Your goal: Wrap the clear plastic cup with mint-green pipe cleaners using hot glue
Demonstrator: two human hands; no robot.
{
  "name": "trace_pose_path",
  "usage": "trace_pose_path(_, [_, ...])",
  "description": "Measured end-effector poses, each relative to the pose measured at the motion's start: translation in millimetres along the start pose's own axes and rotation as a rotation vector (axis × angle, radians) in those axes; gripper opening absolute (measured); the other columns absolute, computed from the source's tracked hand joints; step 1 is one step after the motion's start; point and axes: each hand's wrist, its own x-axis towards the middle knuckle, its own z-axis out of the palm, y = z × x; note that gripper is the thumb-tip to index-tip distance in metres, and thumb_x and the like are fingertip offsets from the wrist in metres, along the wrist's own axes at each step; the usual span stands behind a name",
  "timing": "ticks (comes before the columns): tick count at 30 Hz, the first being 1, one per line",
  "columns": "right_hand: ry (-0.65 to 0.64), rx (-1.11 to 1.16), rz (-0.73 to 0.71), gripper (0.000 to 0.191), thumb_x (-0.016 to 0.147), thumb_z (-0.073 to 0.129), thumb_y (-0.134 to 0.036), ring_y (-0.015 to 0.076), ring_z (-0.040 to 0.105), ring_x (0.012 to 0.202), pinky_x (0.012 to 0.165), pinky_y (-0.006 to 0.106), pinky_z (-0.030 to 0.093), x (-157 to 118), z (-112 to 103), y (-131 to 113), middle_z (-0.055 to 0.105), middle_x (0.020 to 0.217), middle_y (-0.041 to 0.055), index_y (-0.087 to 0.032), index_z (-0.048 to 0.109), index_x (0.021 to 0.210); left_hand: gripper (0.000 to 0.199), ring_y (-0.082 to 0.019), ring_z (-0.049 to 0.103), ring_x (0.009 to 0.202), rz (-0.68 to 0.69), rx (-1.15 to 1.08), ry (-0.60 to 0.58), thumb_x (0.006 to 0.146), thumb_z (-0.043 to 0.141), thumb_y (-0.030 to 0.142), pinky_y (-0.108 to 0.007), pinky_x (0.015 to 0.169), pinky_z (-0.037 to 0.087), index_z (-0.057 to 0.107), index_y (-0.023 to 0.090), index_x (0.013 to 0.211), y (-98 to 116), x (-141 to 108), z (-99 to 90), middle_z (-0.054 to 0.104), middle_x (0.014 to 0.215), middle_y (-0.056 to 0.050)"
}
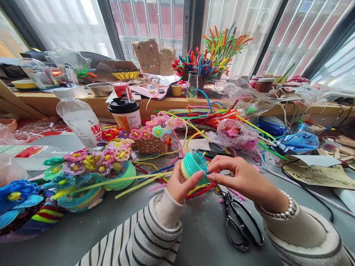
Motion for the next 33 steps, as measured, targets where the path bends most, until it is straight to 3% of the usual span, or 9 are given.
trace_pose_path(7, [-0.006, 0.027, 0.047, 0.022, 0.075, 0.058, -0.036, 0.0153, 0.057, 0.077, 0.069, 0.027, 0.043, 1.1, -1.5, -2.0, 0.064, 0.082, 0.0037, -0.017, 0.068, 0.079, 0.054, -0.019, 0.062, 0.075, -0.023, 0.065, 0.05, 0.05, 0.077, 0.04, -0.03, 0.067, 0.048, 0.053, 0.017, 0.093, -2.9, 1.9, -3.4, 0.065, 0.083, -0.003])
trace_pose_path(24, [0.097, 0.007, -0.058, 0.012, 0.075, 0.059, -0.027, 0.0136, 0.057, 0.076, 0.07, 0.025, 0.042, 0.6, 5.6, -0.9, 0.062, 0.079, 0.0028, -0.017, 0.066, 0.075, 0.056, -0.017, 0.061, 0.072, -0.037, 0.09, 0.063, 0.049, 0.077, 0.043, -0.026, 0.058, 0.049, 0.052, 0.017, 0.093, 0.0, 0.5, -2.7, 0.064, 0.082, -0.003])
trace_pose_path(27, [0.106, -0.006, -0.071, 0.012, 0.076, 0.059, -0.027, 0.0137, 0.057, 0.076, 0.071, 0.026, 0.043, -0.4, 6.4, -1.6, 0.061, 0.079, 0.0034, -0.017, 0.065, 0.076, 0.059, -0.02, 0.062, 0.078, -0.048, 0.07, 0.037, 0.048, 0.078, 0.042, -0.028, 0.064, 0.049, 0.052, 0.017, 0.096, -1.5, 0.4, -3.5, 0.066, 0.087, -0.005])
trace_pose_path(29, [0.107, -0.016, -0.073, 0.012, 0.076, 0.059, -0.027, 0.0142, 0.057, 0.078, 0.072, 0.028, 0.043, -0.5, 7.4, -1.9, 0.061, 0.08, 0.0042, -0.016, 0.065, 0.076, 0.061, -0.021, 0.062, 0.085, -0.005, 0.031, 0.018, 0.047, 0.079, 0.04, -0.03, 0.076, 0.048, 0.052, 0.017, 0.097, -3.2, 0.8, -3.7, 0.066, 0.091, -0.006])
trace_pose_path(33, [0.094, -0.044, -0.077, 0.013, 0.076, 0.057, -0.027, 0.0162, 0.057, 0.082, 0.076, 0.031, 0.043, 2.1, 7.7, -0.1, 0.063, 0.083, 0.0049, -0.017, 0.065, 0.077, 0.059, -0.022, 0.063, 0.086, 0.007, 0.05, 0.048, 0.048, 0.079, 0.035, -0.035, 0.083, 0.046, 0.052, 0.016, 0.097, -6.1, 3.4, -4.5, 0.067, 0.09, -0.006])
